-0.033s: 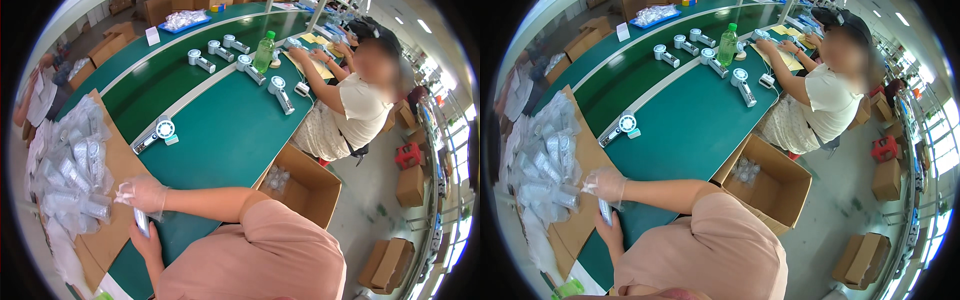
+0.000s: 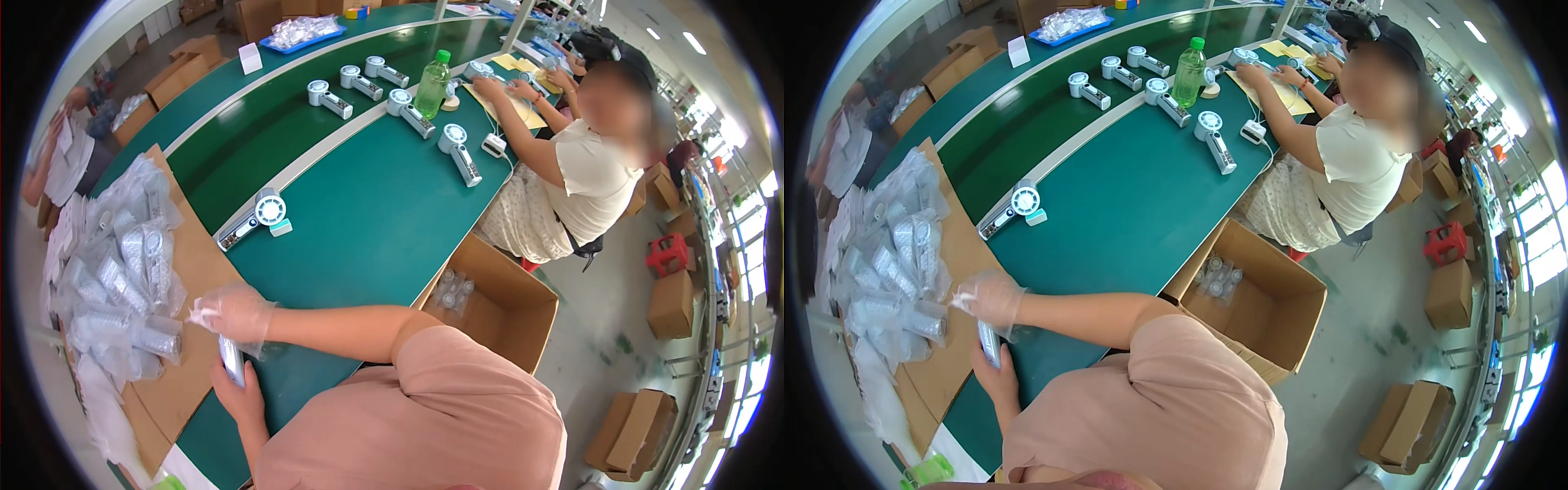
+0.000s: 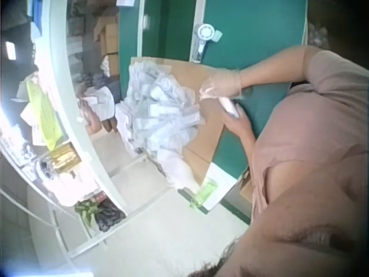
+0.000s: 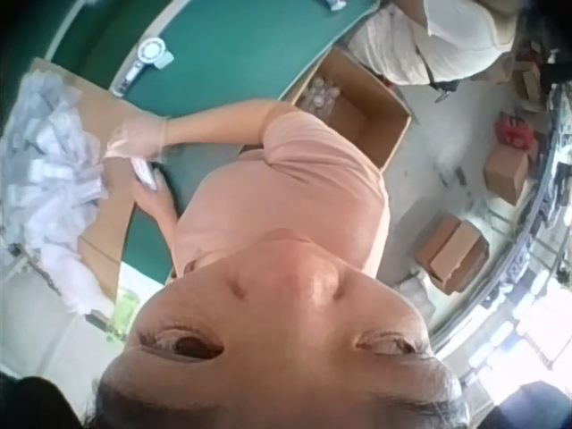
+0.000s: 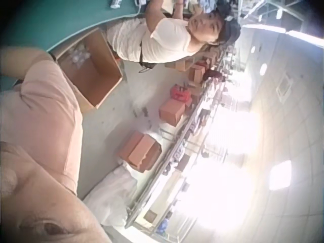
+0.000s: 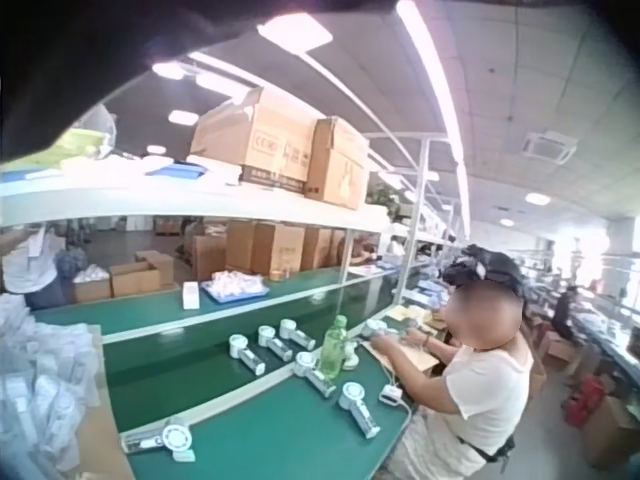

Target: The person wipes the surface of small, light-blue handheld electronic devices with a white cloth. They handle the items one at a time, picking them up from a pile of bubble-wrapped units on a green workbench, cleaning them, and placing them back down. The process is repetitive and involves multiple identical units.

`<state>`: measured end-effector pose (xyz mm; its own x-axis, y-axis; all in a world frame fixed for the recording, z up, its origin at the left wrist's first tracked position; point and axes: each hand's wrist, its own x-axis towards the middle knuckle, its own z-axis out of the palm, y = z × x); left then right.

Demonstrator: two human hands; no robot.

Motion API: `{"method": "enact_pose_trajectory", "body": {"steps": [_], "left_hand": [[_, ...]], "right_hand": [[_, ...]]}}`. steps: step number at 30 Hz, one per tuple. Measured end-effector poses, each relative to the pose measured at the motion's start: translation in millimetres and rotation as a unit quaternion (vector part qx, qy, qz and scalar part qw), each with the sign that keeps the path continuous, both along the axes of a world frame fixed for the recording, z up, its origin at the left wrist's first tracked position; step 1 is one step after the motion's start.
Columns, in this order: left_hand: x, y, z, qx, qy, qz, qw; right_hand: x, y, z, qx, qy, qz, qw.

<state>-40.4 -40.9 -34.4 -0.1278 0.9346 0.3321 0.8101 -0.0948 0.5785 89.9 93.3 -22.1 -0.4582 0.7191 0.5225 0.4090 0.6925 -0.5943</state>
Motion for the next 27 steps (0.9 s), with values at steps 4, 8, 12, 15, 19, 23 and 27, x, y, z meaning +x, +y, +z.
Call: {"method": "enact_pose_trajectory", "body": {"steps": [4,8,12,15,19,23,27], "left_hand": [[-1.1,-5.9,-4.3,0.013,0.017,0.000,1.000],[-0.3,-3.9,-9.1,0.022,-0.026,-0.014,0.999],[8.0,-3.2,-5.5,0.000,-0.081,0.005,0.997],[25.9,-2.4,-0.2,0.017,-0.125,0.000,0.992],[40.7,15.3,18.5,0.040,-0.173,-0.049,0.983],[41.2,26.4,31.4,0.022,-0.171,-0.072,0.983],[35.8,21.7,27.6,0.008,-0.155,-0.061,0.986]], "right_hand": [[11.5,-12.3,24.4,-0.372,0.174,0.007,0.912],[2.8,-22.5,1.2,-0.541,0.360,0.061,0.758],[-10.1,-35.1,0.4,-0.530,0.391,0.020,0.753],[-8.4,-47.5,5.3,-0.478,0.393,0.031,0.785],[-13.7,-65.4,7.6,-0.436,0.351,-0.012,0.829],[-21.0,-50.5,-15.9,-0.286,0.234,-0.038,0.928],[18.3,-53.7,44.6,-0.405,0.196,0.051,0.891]]}}
